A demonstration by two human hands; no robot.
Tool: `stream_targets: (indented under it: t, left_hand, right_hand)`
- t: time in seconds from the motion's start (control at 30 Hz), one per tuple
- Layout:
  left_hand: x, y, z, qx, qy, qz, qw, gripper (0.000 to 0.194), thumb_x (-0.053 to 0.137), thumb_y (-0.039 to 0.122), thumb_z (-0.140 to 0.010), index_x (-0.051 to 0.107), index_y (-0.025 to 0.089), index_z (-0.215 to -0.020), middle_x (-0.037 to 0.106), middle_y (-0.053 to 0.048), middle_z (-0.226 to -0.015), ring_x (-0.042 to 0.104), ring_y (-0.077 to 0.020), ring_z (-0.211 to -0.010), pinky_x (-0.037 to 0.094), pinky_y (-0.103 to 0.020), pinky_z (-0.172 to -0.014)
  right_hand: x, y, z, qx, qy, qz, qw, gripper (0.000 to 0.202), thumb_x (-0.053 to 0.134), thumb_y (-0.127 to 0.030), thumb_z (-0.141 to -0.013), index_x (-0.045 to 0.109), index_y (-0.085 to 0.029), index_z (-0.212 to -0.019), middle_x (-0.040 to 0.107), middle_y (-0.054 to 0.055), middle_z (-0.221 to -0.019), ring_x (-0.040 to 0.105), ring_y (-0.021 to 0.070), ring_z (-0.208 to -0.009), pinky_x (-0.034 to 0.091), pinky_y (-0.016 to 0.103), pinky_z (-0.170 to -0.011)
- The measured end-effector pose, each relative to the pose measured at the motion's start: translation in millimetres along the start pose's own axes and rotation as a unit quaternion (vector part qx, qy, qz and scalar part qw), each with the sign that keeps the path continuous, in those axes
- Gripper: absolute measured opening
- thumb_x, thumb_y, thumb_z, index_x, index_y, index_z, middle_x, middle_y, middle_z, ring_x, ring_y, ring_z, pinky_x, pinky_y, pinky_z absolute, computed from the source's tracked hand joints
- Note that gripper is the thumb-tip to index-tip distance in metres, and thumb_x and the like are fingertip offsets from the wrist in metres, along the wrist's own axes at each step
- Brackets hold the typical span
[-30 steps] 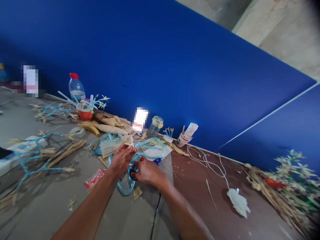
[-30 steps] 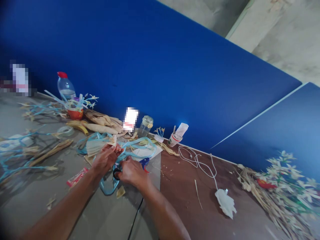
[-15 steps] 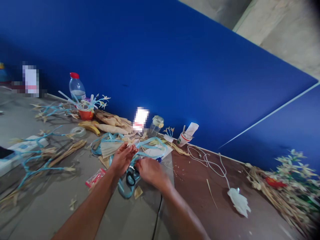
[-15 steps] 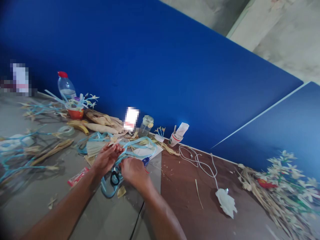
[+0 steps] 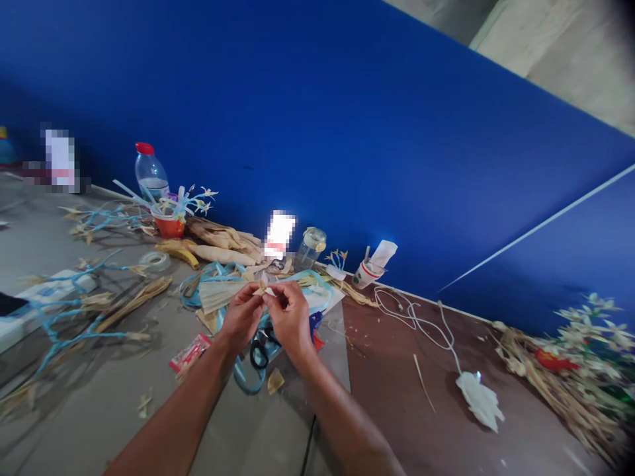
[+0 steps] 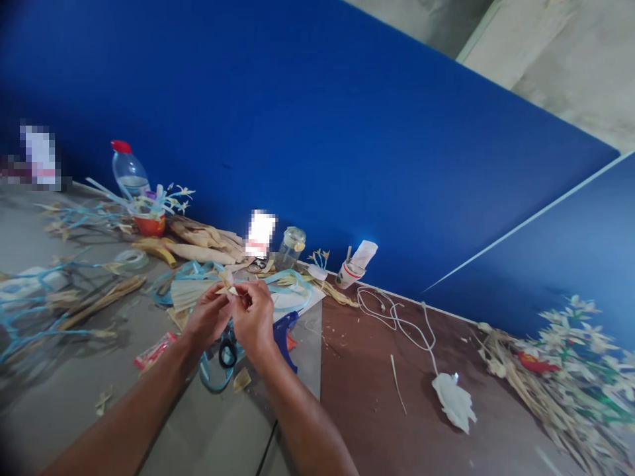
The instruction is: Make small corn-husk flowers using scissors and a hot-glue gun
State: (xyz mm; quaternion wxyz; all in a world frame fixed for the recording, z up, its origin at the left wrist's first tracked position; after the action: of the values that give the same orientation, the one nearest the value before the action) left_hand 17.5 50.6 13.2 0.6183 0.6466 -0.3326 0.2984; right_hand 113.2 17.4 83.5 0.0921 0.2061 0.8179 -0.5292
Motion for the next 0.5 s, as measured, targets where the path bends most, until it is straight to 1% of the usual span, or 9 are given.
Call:
stream_targets:
  t: [0.17,0.27,0.4,0.5]
  left_hand:
    - [0.8,-2.1,1.6,0.015,-0.013,-0.047,0.999,0.019,0.082,0.023,-0.058,0.068,0.017,-0.069,0.066,0.001,-0.067,0.062,-0.0142,-0.071,0.046,-0.028,-0.077]
    - [1.3,0.0,3.4,0.02,0.0,-0.052,0.998,0.017,0.081,0.022,-0.059,0.068,0.016,-0.069,0.065,0.001,-0.067,0.061,-0.0134,-0.07,0.046,-0.028,-0.077]
    - [3.7,2.1,5.2,0.0,0.011,-0.038,0.999,0.018,0.08,0.022,-0.06,0.07,0.016,-0.073,0.066,0.0,-0.069,0.062,-0.0143,-0.073,0.047,-0.028,-0.077]
    - [2.7,1.3,4.5,-0.013,0.016,-0.034,0.999,0.021,0.083,0.023,-0.057,0.071,0.016,-0.073,0.068,-0.001,-0.071,0.063,-0.015,-0.074,0.048,-0.028,-0.076]
  right_hand:
    - [-1.2,6.5,0.2,0.002,0.037,-0.014,0.999,0.005,0.056,-0.021,-0.077,0.058,-0.018,-0.074,0.056,0.001,-0.076,0.051,0.0117,-0.066,0.045,0.023,-0.061]
    - [-1.7,8.6,0.1,-0.008,0.044,-0.02,0.999,0.007,0.054,-0.022,-0.079,0.057,-0.017,-0.074,0.056,0.001,-0.076,0.051,0.012,-0.067,0.045,0.023,-0.063]
    - [-1.5,11.0,-0.8,-0.008,0.038,-0.003,0.999,0.009,0.051,-0.021,-0.08,0.056,-0.018,-0.074,0.057,0.002,-0.077,0.052,0.0127,-0.07,0.045,0.024,-0.066]
    - [-1.5,13.2,-1.4,-0.005,0.043,-0.007,0.999,0.007,0.051,-0.019,-0.078,0.056,-0.018,-0.073,0.057,0.001,-0.076,0.051,0.0125,-0.068,0.044,0.024,-0.065]
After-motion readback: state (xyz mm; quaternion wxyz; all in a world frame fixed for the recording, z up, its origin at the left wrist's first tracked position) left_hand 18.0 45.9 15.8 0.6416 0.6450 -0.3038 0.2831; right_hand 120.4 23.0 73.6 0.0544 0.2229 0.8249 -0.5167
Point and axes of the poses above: each hand's wrist, its own z-axis away from the middle knuckle, its own x-axis out of the palm, y = z × x, the point moved 6 cm from there along -z, towards the middle knuckle
